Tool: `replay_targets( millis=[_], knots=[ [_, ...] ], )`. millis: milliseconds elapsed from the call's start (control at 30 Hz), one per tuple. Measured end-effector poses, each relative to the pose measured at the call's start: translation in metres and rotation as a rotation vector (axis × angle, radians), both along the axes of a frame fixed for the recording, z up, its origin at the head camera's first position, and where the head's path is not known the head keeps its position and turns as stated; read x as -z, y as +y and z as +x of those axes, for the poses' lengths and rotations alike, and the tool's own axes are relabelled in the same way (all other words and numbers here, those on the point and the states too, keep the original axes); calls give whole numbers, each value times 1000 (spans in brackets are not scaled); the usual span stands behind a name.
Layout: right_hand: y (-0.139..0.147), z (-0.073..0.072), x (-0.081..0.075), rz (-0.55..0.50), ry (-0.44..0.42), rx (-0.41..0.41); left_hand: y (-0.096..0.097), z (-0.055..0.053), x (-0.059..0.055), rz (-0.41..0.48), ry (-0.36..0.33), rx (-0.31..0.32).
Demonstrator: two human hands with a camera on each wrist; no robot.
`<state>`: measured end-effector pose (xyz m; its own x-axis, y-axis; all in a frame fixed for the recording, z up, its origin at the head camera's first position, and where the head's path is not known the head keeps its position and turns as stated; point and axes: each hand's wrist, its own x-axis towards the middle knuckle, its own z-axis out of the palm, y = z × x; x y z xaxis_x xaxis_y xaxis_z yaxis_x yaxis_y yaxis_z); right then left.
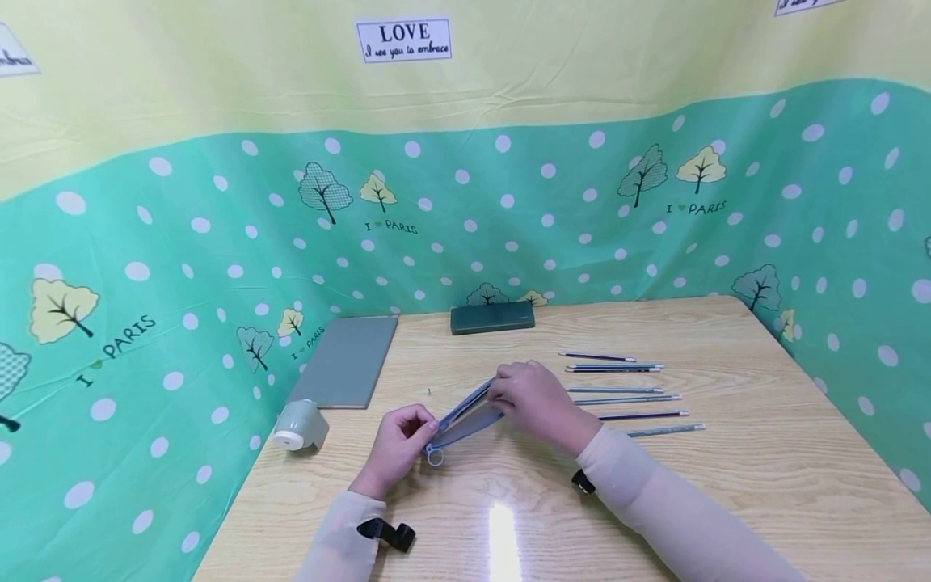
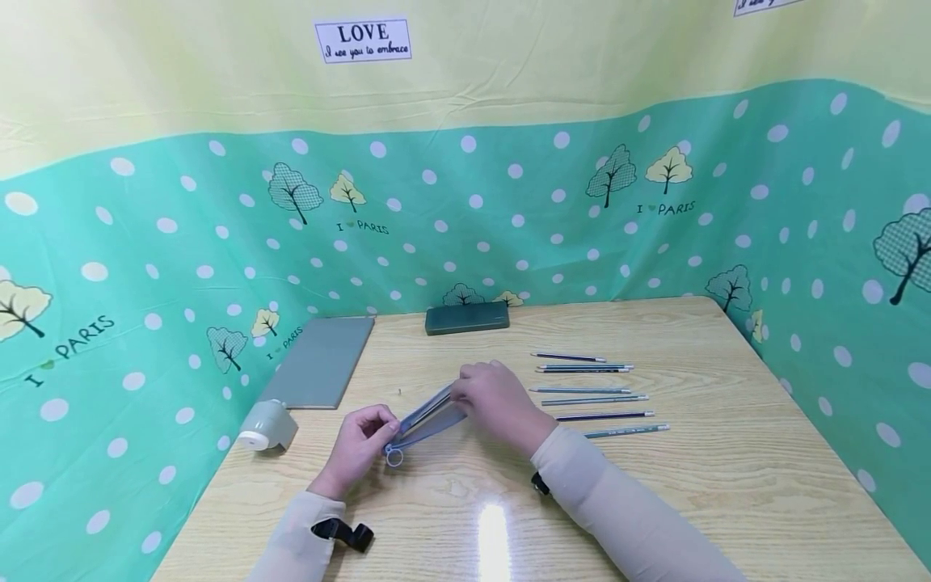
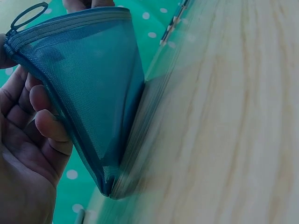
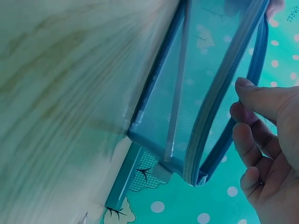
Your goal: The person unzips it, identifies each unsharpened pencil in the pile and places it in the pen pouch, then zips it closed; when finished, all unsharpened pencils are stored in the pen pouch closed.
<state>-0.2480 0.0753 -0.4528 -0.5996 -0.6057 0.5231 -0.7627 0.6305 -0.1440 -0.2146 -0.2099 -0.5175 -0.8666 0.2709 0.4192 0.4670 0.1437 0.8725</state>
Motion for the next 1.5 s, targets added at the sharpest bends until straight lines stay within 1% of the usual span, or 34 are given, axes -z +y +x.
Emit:
replay_targets(
  millis=[100,233,400,567,700,933,1133,1333,1500],
  knots=[
    [2,0,-3,-13,-19,4,0,0,0,2,1,-1],
    [5,1,-7,-42,-22,-6,0,0,1,9,1,-4],
    [13,3,-6,-59,-30,-5,-1,1,2,15,6,0],
    [27,4,-6,-70,-44,1,0,1,1,20,6,-4],
    [41,8,-7,-80,-53,24,0,2,-1,19,-5,-9],
    [61,14,-7,-97,-89,76,0,2,-4,11,22,-6],
    [78,18,-4,-95,-102,120,-1,2,-4,8,8,-15],
    [98,23,0,-75,-105,169,0,3,-3,27,15,-19],
    [116,27,1,-87,-129,198,1,2,-2,31,22,-22]
  ],
)
